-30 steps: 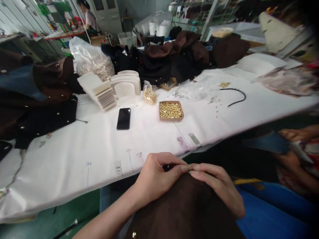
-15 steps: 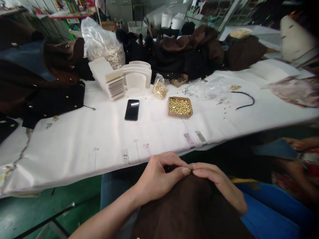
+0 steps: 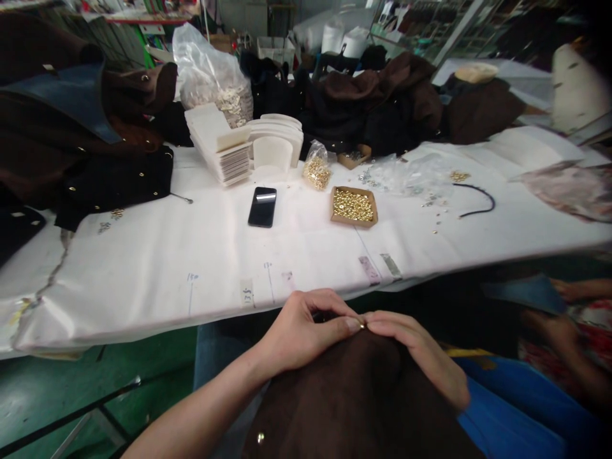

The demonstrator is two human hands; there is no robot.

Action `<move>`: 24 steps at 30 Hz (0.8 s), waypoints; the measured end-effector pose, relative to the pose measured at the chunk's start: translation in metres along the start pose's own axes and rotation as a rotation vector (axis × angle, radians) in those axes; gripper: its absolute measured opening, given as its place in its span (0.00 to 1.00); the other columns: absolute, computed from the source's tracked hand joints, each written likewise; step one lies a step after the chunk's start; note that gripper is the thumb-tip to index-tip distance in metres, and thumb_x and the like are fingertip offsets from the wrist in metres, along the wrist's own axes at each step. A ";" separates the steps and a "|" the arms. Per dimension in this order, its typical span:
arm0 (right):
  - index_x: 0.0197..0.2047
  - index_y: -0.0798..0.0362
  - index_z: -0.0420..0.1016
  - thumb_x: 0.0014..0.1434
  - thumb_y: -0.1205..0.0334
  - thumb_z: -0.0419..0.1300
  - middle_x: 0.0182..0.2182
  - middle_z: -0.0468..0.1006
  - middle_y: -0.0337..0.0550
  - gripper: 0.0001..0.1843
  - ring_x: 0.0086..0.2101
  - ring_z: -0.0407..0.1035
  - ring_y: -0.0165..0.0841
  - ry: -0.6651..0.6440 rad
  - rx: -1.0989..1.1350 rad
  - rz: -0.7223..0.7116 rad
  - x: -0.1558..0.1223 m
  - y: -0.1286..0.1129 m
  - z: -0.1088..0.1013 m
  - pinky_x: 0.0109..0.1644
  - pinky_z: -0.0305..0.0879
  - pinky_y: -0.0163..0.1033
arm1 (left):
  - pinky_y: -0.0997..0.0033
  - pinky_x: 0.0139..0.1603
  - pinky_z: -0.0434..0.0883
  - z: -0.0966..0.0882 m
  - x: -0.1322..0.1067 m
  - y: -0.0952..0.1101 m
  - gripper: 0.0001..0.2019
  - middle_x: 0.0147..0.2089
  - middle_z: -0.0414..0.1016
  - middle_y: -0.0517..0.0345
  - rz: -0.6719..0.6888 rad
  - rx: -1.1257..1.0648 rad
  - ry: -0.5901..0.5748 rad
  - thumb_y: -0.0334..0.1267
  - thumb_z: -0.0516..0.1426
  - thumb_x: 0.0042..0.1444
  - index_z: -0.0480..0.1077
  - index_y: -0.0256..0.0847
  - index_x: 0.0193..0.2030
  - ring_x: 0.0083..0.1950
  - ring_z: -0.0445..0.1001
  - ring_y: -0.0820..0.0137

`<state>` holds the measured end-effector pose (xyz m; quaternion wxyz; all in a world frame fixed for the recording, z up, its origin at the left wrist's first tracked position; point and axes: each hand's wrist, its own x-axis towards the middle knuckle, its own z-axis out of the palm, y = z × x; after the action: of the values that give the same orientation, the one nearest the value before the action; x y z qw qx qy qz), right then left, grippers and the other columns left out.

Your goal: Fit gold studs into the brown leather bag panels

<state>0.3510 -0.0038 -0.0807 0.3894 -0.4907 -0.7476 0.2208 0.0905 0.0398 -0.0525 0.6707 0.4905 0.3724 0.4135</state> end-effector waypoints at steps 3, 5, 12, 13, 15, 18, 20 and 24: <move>0.61 0.40 0.87 0.78 0.63 0.58 0.59 0.88 0.44 0.18 0.59 0.85 0.41 0.010 -0.030 0.002 -0.001 -0.010 0.002 0.63 0.83 0.43 | 0.61 0.55 0.76 0.000 -0.002 0.001 0.10 0.46 0.88 0.51 0.036 0.004 -0.011 0.46 0.73 0.71 0.91 0.43 0.43 0.49 0.83 0.61; 0.66 0.40 0.85 0.79 0.62 0.59 0.60 0.87 0.43 0.20 0.60 0.84 0.41 0.035 -0.111 -0.025 -0.004 -0.020 0.004 0.65 0.82 0.44 | 0.62 0.53 0.75 0.000 -0.003 0.003 0.15 0.44 0.86 0.50 0.092 0.000 -0.040 0.50 0.73 0.71 0.88 0.40 0.39 0.47 0.82 0.62; 0.66 0.42 0.86 0.81 0.61 0.60 0.59 0.89 0.46 0.18 0.56 0.86 0.46 0.156 -0.300 -0.107 -0.006 -0.042 0.016 0.66 0.81 0.53 | 0.62 0.55 0.77 -0.001 -0.009 0.009 0.14 0.49 0.86 0.46 0.240 0.092 -0.156 0.46 0.69 0.76 0.87 0.38 0.43 0.50 0.84 0.60; 0.66 0.43 0.87 0.81 0.61 0.60 0.59 0.89 0.47 0.18 0.56 0.86 0.47 0.163 -0.296 -0.117 -0.004 -0.042 0.017 0.66 0.82 0.54 | 0.62 0.55 0.77 -0.002 -0.009 0.010 0.14 0.49 0.86 0.45 0.252 0.104 -0.158 0.46 0.68 0.77 0.87 0.37 0.43 0.51 0.84 0.60; 0.65 0.45 0.87 0.81 0.60 0.61 0.59 0.89 0.49 0.17 0.56 0.86 0.49 0.160 -0.284 -0.129 0.000 -0.042 0.016 0.64 0.83 0.56 | 0.61 0.55 0.77 -0.003 -0.009 0.012 0.14 0.50 0.85 0.45 0.260 0.123 -0.156 0.46 0.67 0.77 0.87 0.38 0.44 0.51 0.84 0.59; 0.66 0.44 0.86 0.80 0.61 0.61 0.60 0.88 0.48 0.17 0.58 0.85 0.47 0.113 -0.230 -0.130 0.005 -0.043 0.012 0.63 0.83 0.53 | 0.62 0.56 0.76 -0.006 -0.007 0.013 0.14 0.49 0.85 0.47 0.206 0.102 -0.154 0.47 0.70 0.76 0.87 0.38 0.44 0.51 0.83 0.61; 0.66 0.42 0.85 0.81 0.63 0.60 0.61 0.87 0.45 0.17 0.59 0.84 0.44 0.077 -0.183 -0.139 0.007 -0.044 0.009 0.65 0.81 0.49 | 0.63 0.56 0.74 -0.009 -0.006 0.009 0.14 0.47 0.84 0.50 0.133 -0.006 -0.158 0.49 0.73 0.72 0.87 0.39 0.43 0.49 0.81 0.63; 0.66 0.41 0.84 0.82 0.64 0.59 0.61 0.86 0.44 0.17 0.60 0.83 0.42 0.055 -0.117 -0.178 0.010 -0.046 0.008 0.66 0.81 0.47 | 0.65 0.56 0.71 -0.015 -0.002 -0.003 0.14 0.45 0.82 0.54 0.045 -0.213 -0.147 0.49 0.79 0.65 0.90 0.40 0.43 0.48 0.78 0.67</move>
<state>0.3162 -0.0138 -0.0493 0.3984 -0.4499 -0.7890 0.1279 0.0769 0.0423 -0.0589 0.7350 0.4536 0.2652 0.4285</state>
